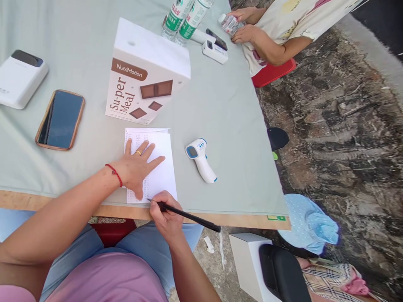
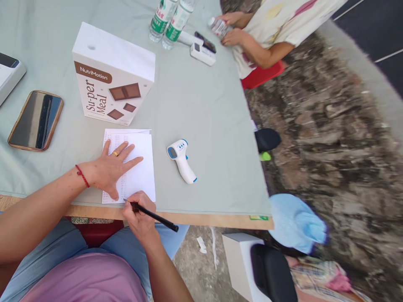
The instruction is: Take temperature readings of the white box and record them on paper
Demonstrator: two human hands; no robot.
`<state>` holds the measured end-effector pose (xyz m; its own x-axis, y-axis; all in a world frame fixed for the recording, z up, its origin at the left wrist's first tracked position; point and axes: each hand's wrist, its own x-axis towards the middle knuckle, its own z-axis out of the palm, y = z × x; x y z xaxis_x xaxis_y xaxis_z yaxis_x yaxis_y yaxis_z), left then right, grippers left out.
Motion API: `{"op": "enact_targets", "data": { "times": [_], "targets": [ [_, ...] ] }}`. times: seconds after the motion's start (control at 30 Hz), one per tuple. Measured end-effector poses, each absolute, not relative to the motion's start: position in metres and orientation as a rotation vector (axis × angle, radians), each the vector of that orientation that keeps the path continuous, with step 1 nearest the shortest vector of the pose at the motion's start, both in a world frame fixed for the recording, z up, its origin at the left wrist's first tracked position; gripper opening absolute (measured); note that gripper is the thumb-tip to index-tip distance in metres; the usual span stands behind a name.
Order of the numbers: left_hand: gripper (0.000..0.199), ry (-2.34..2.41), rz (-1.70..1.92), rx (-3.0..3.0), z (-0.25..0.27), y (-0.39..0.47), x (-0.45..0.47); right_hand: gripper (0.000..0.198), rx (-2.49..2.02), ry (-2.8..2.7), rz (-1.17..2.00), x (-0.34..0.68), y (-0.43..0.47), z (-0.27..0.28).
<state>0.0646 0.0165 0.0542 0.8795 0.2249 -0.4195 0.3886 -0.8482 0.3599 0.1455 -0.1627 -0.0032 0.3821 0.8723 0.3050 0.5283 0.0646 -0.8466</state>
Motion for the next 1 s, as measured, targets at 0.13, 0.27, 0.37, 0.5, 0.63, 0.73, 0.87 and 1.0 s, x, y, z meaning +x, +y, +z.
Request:
{"op": "enact_targets", "data": {
  "times": [0.13, 0.27, 0.37, 0.5, 0.63, 0.73, 0.87, 1.0],
  "targets": [
    [0.129, 0.447, -0.507, 2.611, 0.052, 0.016, 0.065, 0.012, -1.597, -1.263, 0.425, 0.145, -0.163, -0.004],
    [0.131, 0.445, -0.468, 2.618, 0.049, 0.016, 0.064, 0.013, -1.598, -1.256, 0.419, 0.145, -0.164, -0.002],
    [0.131, 0.443, -0.463, 2.625, 0.049, 0.016, 0.064, 0.014, -1.592, -1.286, 0.396, 0.145, -0.163, -0.002],
    [0.133, 0.451, -0.467, 2.622, 0.051, 0.016, 0.064, 0.014, -1.591, -1.267, 0.37, 0.144, -0.163, -0.001],
    [0.132, 0.451, -0.45, 2.62, 0.05, 0.016, 0.064, 0.016, -1.619, -1.283, 0.367, 0.143, -0.162, 0.001],
    [0.129, 0.445, -0.4, 2.621, 0.046, 0.016, 0.063, 0.016, -1.64, -1.273, 0.364, 0.143, -0.161, 0.002],
    [0.129, 0.449, -0.353, 2.603, 0.043, 0.016, 0.063, 0.014, -1.621, -1.265, 0.389, 0.144, -0.162, 0.0],
    [0.129, 0.446, -0.339, 2.596, 0.042, 0.016, 0.063, 0.013, -1.606, -1.267, 0.4, 0.146, -0.163, -0.002]
  ]
}}
